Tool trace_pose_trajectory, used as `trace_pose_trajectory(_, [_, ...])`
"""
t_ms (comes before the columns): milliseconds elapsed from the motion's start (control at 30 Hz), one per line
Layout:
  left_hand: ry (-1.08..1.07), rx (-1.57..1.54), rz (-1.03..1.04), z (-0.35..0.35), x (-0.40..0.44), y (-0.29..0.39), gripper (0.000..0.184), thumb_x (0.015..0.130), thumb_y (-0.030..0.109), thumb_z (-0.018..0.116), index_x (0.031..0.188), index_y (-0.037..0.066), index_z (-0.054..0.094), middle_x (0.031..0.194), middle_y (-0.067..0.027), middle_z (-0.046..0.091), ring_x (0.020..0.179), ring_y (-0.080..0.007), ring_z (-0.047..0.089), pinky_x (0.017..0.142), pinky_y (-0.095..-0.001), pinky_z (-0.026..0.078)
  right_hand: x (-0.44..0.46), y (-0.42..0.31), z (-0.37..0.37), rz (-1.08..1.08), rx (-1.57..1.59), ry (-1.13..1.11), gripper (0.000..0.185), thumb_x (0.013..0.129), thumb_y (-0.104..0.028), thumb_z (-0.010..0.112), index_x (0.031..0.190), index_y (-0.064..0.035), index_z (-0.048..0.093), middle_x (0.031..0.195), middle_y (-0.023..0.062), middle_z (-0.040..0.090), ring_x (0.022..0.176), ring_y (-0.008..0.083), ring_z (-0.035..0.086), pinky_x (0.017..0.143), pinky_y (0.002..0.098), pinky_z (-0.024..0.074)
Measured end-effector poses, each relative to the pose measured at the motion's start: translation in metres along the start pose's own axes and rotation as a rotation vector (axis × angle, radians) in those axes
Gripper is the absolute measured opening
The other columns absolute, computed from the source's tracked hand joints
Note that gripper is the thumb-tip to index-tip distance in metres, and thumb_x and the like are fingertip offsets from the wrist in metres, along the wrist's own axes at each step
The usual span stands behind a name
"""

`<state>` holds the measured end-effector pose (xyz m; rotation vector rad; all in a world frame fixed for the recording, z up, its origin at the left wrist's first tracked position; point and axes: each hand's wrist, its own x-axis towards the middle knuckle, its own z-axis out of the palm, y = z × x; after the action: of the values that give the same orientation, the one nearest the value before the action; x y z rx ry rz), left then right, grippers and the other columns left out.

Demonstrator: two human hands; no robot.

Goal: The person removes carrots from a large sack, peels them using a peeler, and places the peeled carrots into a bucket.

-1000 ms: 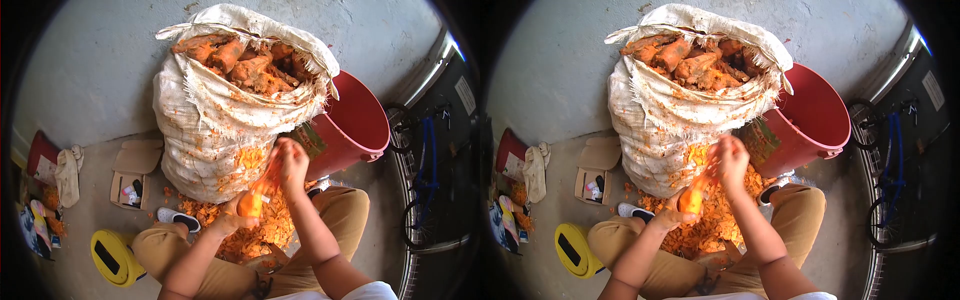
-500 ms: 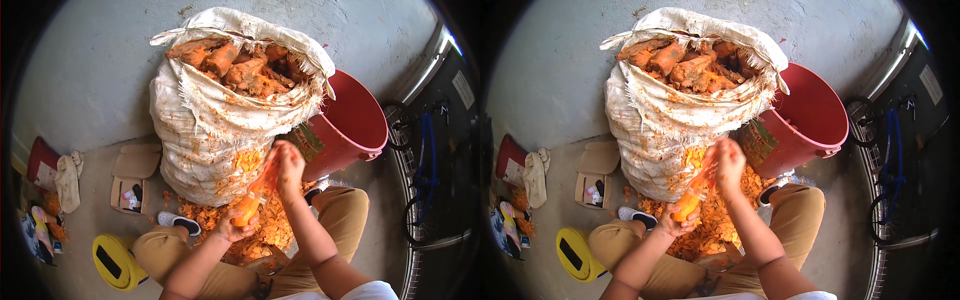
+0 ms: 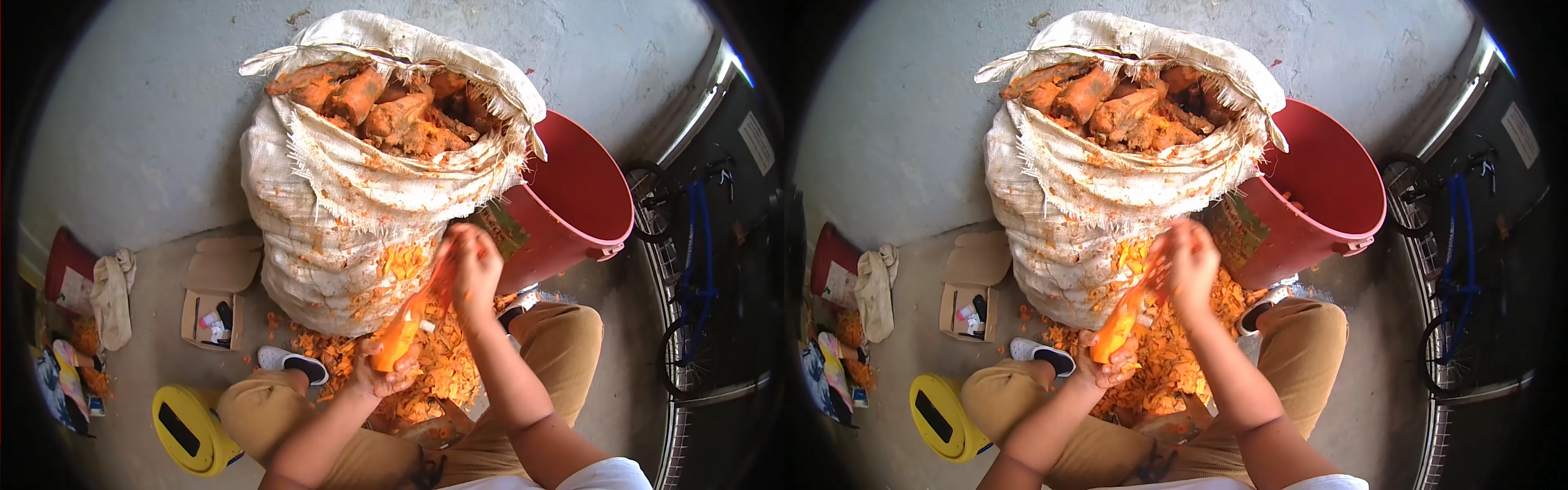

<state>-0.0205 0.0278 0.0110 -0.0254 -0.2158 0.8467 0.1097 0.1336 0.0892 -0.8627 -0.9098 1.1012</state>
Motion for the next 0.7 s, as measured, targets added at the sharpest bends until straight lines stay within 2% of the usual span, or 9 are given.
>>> trace_pose_trajectory(33, [-0.009, -0.003, 0.009, 0.0, 0.0, 0.0, 0.051, 0.069, 0.027, 0.052, 0.111, 0.001, 0.042, 0.07, -0.0099, 0.052, 0.047, -0.0122, 0.052, 0.05, -0.0311, 0.048, 0.017, 0.006, -0.014, 0.016, 0.03, 0.092, 0.019, 0.088, -0.016, 0.042, 0.086, 0.0007, 0.049, 0.062, 0.0061, 0.053, 0.05, 0.0111, 0.05, 0.045, 0.0222, 0.0426])
trace_pose_trajectory(100, [-0.075, 0.056, -0.019, 0.003, -0.002, 0.0, 0.052, 0.069, 0.027, 0.052, 0.112, 0.001, 0.04, 0.07, -0.0097, 0.051, 0.046, -0.0116, 0.051, 0.05, -0.0311, 0.048, 0.049, 0.007, -0.049, -0.12, -0.045, 0.288, 0.02, 0.088, -0.018, 0.042, 0.086, 0.0003, 0.049, 0.061, 0.0063, 0.053, 0.05, 0.0122, 0.05, 0.046, 0.0232, 0.0436])
trace_pose_trajectory(167, [-0.076, 0.063, 0.009, 0.008, -0.004, -0.001, 0.052, 0.069, 0.027, 0.051, 0.112, 0.0, 0.04, 0.071, -0.0095, 0.05, 0.046, -0.0113, 0.052, 0.05, -0.031, 0.048, 0.056, -0.003, -0.061, -0.117, 0.076, 0.298, 0.021, 0.088, -0.02, 0.044, 0.086, 0.0003, 0.049, 0.061, 0.0064, 0.053, 0.05, 0.0127, 0.05, 0.048, 0.0236, 0.0445])
trace_pose_trajectory(233, [-0.044, 0.036, 0.022, -0.001, -0.003, 0.001, 0.051, 0.07, 0.027, 0.05, 0.113, 0.002, 0.039, 0.07, -0.009, 0.05, 0.046, -0.0111, 0.051, 0.05, -0.031, 0.048, 0.039, -0.016, -0.041, -0.084, 0.198, 0.184, 0.023, 0.088, -0.022, 0.045, 0.087, 0.0006, 0.049, 0.062, 0.0074, 0.054, 0.051, 0.013, 0.051, 0.048, 0.0232, 0.0445])
trace_pose_trajectory(333, [0.054, 0.046, 0.023, 0.005, 0.001, 0.001, 0.051, 0.07, 0.026, 0.051, 0.115, 0.006, 0.038, 0.07, -0.0083, 0.049, 0.046, -0.0112, 0.05, 0.05, -0.0305, 0.048, 0.0, -0.022, -0.009, 0.064, 0.139, -0.015, 0.023, 0.088, -0.023, 0.043, 0.09, -0.0003, 0.048, 0.061, 0.0078, 0.054, 0.05, 0.0127, 0.051, 0.046, 0.022, 0.0429])
trace_pose_trajectory(433, [0.047, 0.126, -0.017, 0.01, 0.001, -0.002, 0.053, 0.07, 0.027, 0.053, 0.114, 0.002, 0.036, 0.069, -0.009, 0.046, 0.046, -0.0103, 0.047, 0.05, -0.0296, 0.05, -0.018, -0.003, 0.007, 0.099, 0.126, -0.083, 0.023, 0.088, -0.023, 0.043, 0.09, -0.0001, 0.048, 0.06, 0.0074, 0.054, 0.047, 0.0118, 0.05, 0.044, 0.0219, 0.0418])
trace_pose_trajectory(500, [0.059, 0.124, 0.02, 0.01, 0.0, -0.002, 0.055, 0.069, 0.026, 0.054, 0.114, 0.001, 0.035, 0.068, -0.0097, 0.047, 0.047, -0.01, 0.048, 0.049, -0.0296, 0.05, -0.001, 0.008, -0.001, 0.135, 0.068, 0.032, 0.021, 0.089, -0.02, 0.042, 0.089, 0.0004, 0.048, 0.061, 0.007, 0.054, 0.048, 0.0112, 0.05, 0.045, 0.0221, 0.0425])
trace_pose_trajectory(633, [0.055, 0.133, 0.053, 0.008, -0.005, -0.002, 0.055, 0.069, 0.024, 0.054, 0.114, -0.001, 0.034, 0.067, -0.0105, 0.048, 0.047, -0.0106, 0.049, 0.051, -0.0312, 0.052, 0.056, 0.026, -0.051, -0.106, 0.077, 0.268, 0.021, 0.089, -0.02, 0.042, 0.086, 0.0002, 0.049, 0.062, 0.0065, 0.053, 0.048, 0.0123, 0.049, 0.045, 0.0224, 0.043])
trace_pose_trajectory(700, [0.043, 0.165, 0.057, 0.016, -0.007, -0.003, 0.054, 0.07, 0.023, 0.055, 0.112, -0.003, 0.035, 0.067, -0.0107, 0.049, 0.046, -0.0111, 0.05, 0.054, -0.0324, 0.053, 0.064, 0.009, -0.06, -0.075, 0.104, 0.317, 0.022, 0.089, -0.02, 0.041, 0.086, 0.0002, 0.049, 0.062, 0.0071, 0.053, 0.049, 0.0132, 0.05, 0.047, 0.0232, 0.0434])
